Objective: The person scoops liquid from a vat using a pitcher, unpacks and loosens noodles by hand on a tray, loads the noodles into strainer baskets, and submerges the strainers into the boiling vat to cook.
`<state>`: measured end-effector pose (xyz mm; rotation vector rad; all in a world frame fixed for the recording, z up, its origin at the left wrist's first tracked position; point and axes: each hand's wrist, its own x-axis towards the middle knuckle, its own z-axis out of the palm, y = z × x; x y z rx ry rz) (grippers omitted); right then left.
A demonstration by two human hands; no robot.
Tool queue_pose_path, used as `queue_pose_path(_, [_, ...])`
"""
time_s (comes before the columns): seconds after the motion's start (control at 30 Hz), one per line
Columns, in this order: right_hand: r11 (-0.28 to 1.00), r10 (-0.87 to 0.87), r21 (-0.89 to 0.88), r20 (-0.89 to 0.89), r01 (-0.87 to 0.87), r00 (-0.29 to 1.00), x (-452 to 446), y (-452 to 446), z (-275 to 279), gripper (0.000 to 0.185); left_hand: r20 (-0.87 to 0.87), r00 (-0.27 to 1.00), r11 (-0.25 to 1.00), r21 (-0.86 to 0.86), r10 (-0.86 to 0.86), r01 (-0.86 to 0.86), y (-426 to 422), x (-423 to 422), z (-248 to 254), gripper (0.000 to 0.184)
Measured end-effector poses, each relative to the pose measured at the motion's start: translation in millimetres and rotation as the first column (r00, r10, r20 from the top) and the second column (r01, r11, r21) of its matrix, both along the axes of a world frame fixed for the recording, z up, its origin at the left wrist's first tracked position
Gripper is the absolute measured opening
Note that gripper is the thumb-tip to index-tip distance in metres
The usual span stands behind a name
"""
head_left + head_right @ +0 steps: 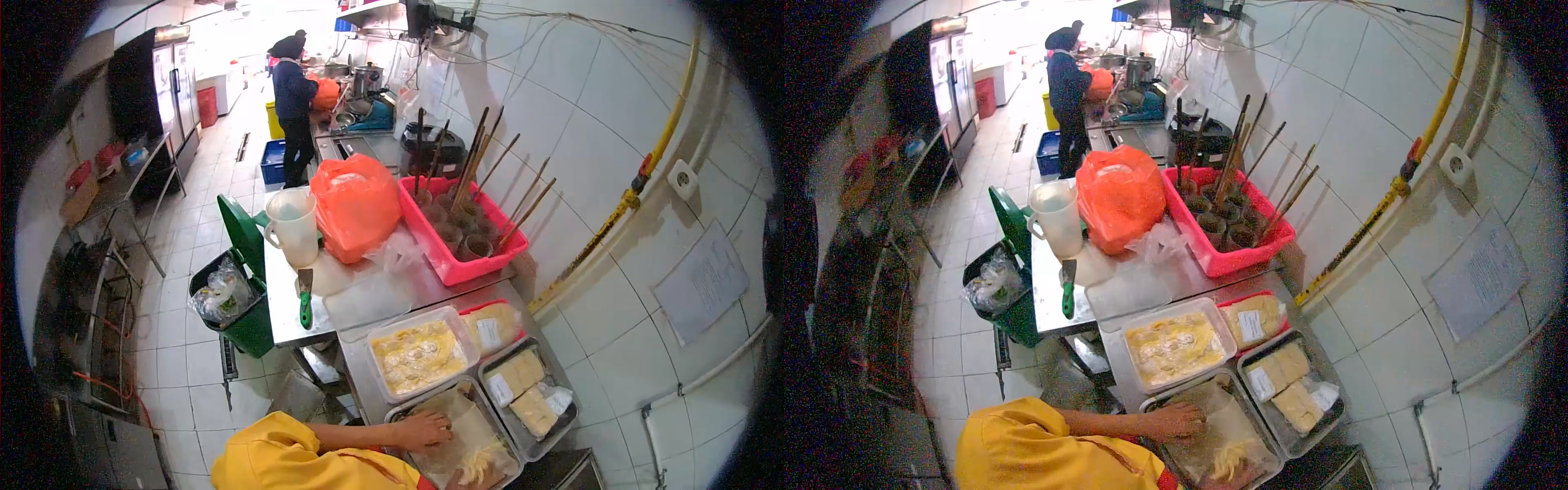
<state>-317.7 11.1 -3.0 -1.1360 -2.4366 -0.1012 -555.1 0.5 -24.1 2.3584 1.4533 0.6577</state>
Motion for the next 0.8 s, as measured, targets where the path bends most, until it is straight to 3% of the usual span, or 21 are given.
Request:
queue_pose_path(0.07, [0.987,-0.023,-0.153,0.098,0.038,0.995,6.9,-1.3,-17.1,0.025,-0.001,0.999,0.999,0.029,-0.037,0.037,2.3,6.8,-4.8,0.043])
queue_pose_path(0.13, [0.997,-0.041,-0.068,0.002,0.041,0.999,2.1,0.2,-3.1,0.025,-0.016,0.999,0.997,0.07,-0.043,0.044,9.9,5.5,-0.1,0.042])
queue_pose_path(0.2, [0.999,-0.01,0.034,-0.088,0.013,0.996,-2.3,0.6,11.1,0.025,0.081,0.995,0.998,0.03,-0.054,0.051,3.3,6.9,5.8,0.041])
queue_pose_path(0.33, [0.988,-0.039,-0.144,0.063,0.048,0.997,4.8,1.7,-6.9,0.025,0.125,0.989,0.991,0.124,-0.074,0.058,5.4,12.1,18.7,0.039])
queue_pose_path(0.43, [0.999,-0.054,-0.009,-0.082,0.053,0.995,3.0,4.0,11.4,0.025,0.152,0.98,0.992,0.039,-0.128,0.124,14.4,14.5,23.2,0.039])
queue_pose_path(0.5, [0.999,-0.028,0.042,-0.102,0.033,0.994,2.5,5.0,18.5,0.025,0.371,0.921,0.993,0.076,-0.114,0.092,8.9,20.1,33.8,0.04])
queue_pose_path(0.63, [0.989,-0.059,-0.133,0.064,0.067,0.996,13.2,4.2,-3.7,0.025,0.411,0.902,0.99,0.105,-0.132,0.097,6.4,27.3,45.5,0.041])
queue_pose_path(0.73, [0.998,-0.051,0.039,-0.082,0.054,0.995,12.1,3.9,18.1,0.026,0.381,0.914,0.99,0.074,-0.14,0.121,11.9,24.8,27.5,0.041])
queue_pose_path(0.8, [0.998,-0.047,0.028,-0.049,0.049,0.998,10.8,6.0,20.2,0.026,0.392,0.915,0.995,0.016,-0.098,0.1,10.9,19.7,35.2,0.041])
